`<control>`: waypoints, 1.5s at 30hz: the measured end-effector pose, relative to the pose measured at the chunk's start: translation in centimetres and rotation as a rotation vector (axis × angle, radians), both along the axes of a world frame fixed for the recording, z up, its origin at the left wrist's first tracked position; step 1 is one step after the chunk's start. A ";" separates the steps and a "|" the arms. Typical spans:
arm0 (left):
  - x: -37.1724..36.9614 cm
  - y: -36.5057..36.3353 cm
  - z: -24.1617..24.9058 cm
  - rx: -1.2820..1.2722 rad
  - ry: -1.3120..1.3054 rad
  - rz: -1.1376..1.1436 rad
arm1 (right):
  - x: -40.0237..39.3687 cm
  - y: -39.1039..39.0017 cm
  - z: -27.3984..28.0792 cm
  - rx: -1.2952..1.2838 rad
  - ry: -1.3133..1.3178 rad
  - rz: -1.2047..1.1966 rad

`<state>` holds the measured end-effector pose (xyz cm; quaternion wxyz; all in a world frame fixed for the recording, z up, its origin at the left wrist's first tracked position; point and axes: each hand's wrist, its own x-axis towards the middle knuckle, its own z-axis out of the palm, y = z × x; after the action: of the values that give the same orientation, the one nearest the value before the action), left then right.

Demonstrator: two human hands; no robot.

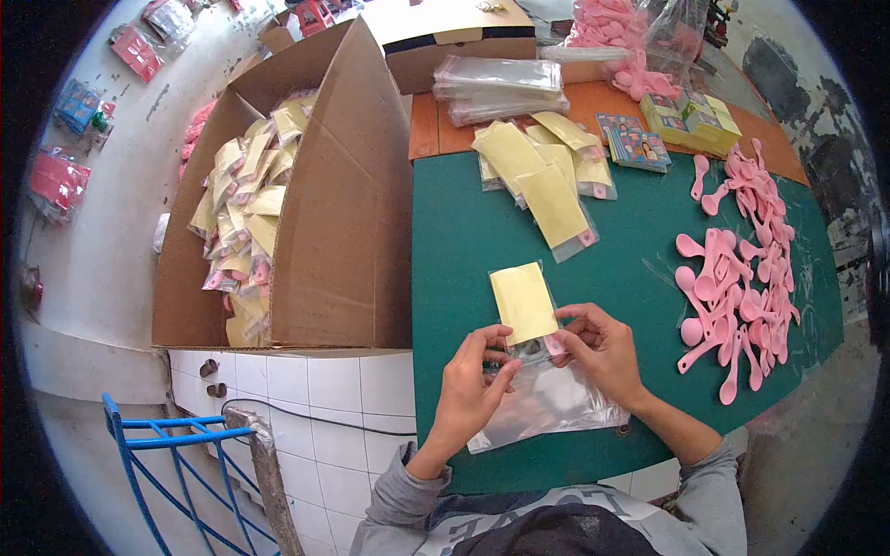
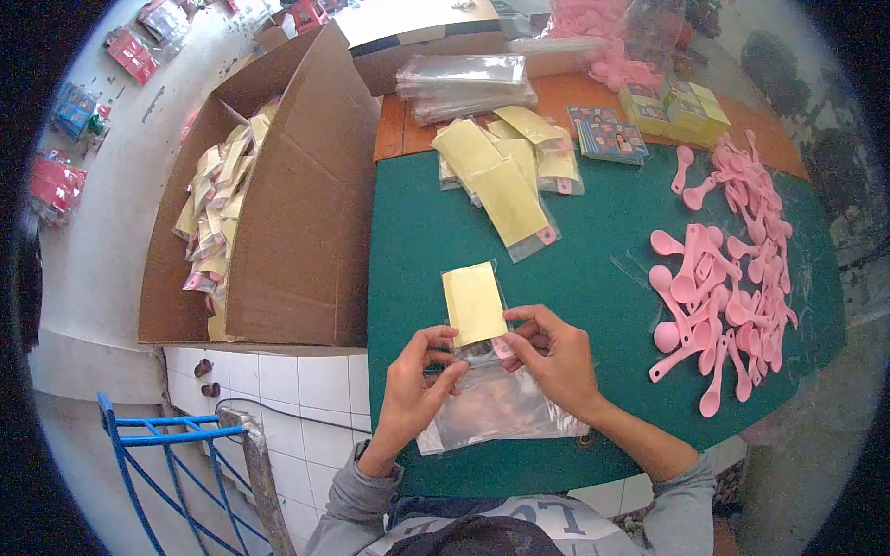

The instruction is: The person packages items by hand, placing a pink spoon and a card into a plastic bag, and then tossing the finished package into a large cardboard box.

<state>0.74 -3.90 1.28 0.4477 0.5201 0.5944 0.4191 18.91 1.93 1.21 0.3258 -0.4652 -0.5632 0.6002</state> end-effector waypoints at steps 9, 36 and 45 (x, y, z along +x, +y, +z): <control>-0.5 0.5 0.0 0.086 0.058 -0.052 | 0.0 0.4 0.4 0.147 -0.014 -0.017; -1.0 24.4 -3.2 0.015 -0.943 -0.016 | -4.4 18.0 -3.2 0.706 -0.733 -0.230; 1.1 24.8 -2.6 -0.121 -0.980 -0.014 | -3.9 19.1 -5.4 0.773 -0.620 -0.330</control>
<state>1.89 20.93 -1.37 0.7068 0.2391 0.3337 0.5761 15.04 21.04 -4.22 0.3821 -0.5495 -0.7327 0.1232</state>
